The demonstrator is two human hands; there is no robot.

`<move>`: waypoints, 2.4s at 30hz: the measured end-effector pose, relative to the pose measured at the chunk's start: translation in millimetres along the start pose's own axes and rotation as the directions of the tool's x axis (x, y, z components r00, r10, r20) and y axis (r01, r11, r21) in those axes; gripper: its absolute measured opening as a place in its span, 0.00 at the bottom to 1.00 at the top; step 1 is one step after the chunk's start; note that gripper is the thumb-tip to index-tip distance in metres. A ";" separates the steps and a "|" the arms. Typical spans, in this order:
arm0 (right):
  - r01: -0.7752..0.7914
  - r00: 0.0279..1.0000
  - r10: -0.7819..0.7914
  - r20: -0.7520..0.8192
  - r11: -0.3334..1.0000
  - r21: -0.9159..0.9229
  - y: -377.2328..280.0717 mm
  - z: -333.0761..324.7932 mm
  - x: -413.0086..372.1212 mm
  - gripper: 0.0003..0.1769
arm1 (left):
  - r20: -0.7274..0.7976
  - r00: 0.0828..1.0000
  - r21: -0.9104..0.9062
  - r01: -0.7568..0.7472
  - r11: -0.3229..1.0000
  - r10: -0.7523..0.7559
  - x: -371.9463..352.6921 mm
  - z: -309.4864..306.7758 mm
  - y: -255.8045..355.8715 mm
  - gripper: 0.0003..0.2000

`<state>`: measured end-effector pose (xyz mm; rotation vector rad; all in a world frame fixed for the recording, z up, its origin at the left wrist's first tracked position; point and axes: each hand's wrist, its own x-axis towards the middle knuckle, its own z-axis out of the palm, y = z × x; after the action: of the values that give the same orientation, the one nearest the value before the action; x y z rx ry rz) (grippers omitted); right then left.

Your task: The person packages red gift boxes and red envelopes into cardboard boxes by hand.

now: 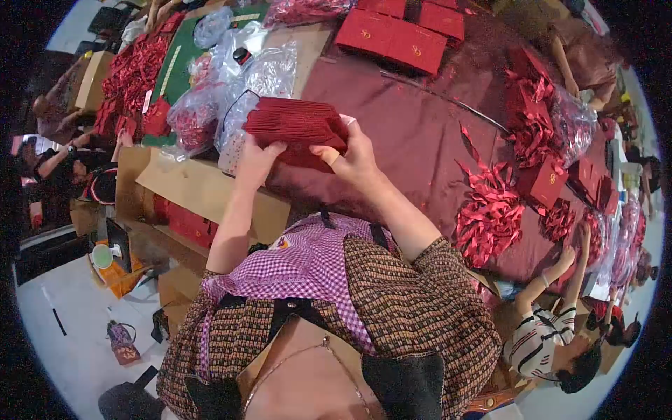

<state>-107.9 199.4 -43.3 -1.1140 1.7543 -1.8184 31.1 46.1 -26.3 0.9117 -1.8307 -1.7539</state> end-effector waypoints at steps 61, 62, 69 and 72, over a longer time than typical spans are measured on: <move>-0.563 0.823 0.501 0.266 0.781 0.271 57.8 -5.6 -15.3 0.32 | 0.508 0.861 0.007 -0.004 1.000 0.000 18.5 48.0 -51.0 0.28; -0.527 0.841 0.455 0.292 0.810 0.258 56.0 -7.7 -17.7 0.33 | 0.475 0.880 0.135 -0.078 0.988 0.005 17.2 47.7 -50.5 0.28; -0.583 0.808 0.510 0.295 0.766 0.270 60.7 -3.1 -16.0 0.37 | 0.522 0.829 -0.173 0.334 0.927 -0.201 21.7 44.1 -64.0 0.30; -0.726 0.687 0.640 0.343 0.602 0.332 47.8 -11.9 -9.5 0.33 | 0.539 0.836 -0.133 0.206 0.969 -0.104 17.2 43.5 -60.1 0.30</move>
<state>-123.0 207.0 -90.5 -0.3094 1.2753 -1.4278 -2.3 65.4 -92.0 0.5426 -1.8954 -2.4235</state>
